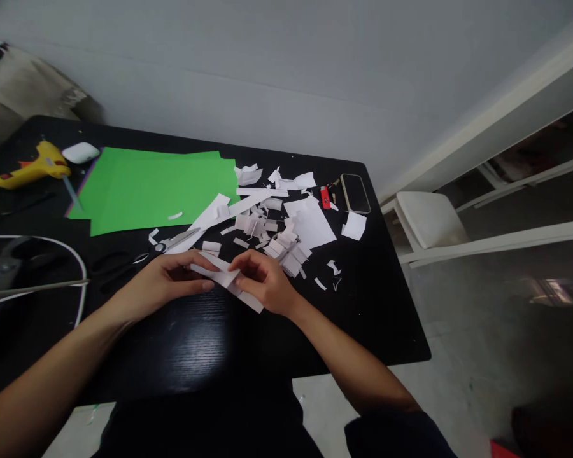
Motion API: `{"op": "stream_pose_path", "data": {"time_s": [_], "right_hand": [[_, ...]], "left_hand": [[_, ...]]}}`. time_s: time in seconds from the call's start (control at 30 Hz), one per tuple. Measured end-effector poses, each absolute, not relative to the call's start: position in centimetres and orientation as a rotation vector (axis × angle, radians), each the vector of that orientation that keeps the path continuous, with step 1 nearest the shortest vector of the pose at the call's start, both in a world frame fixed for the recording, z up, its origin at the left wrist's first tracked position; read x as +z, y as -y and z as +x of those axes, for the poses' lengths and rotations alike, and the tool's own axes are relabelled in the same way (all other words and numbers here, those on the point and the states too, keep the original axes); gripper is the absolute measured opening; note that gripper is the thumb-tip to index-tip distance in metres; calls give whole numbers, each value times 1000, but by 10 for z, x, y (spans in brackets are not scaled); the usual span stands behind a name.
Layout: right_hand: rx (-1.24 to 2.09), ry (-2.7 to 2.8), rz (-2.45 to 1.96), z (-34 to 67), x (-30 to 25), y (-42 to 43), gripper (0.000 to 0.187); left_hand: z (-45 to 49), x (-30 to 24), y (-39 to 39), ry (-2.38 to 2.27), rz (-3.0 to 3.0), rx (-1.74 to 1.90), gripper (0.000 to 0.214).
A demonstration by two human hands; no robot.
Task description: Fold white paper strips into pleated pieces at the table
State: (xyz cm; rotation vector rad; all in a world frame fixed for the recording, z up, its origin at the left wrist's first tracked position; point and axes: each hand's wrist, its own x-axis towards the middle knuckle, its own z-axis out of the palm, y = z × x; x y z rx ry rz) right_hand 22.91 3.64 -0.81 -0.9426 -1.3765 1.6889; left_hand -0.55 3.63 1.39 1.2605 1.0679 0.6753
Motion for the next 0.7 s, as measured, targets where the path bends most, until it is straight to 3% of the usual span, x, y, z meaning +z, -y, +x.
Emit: {"op": "stream_pose_path", "data": {"time_s": [0.23,0.47,0.7], "right_hand": [[1640,1377,-922,226,-8,-36,20],[1163,1562,-1040,225,-6,-32,32],[969,1743,-961,225,-5,-29,20]], "left_hand": [[-3,12,-35,-1161,1229,698,21],[-2,13,-36,-1203,1208,778,21],[-2,8,-35,-1175,1129,792,19]]}}
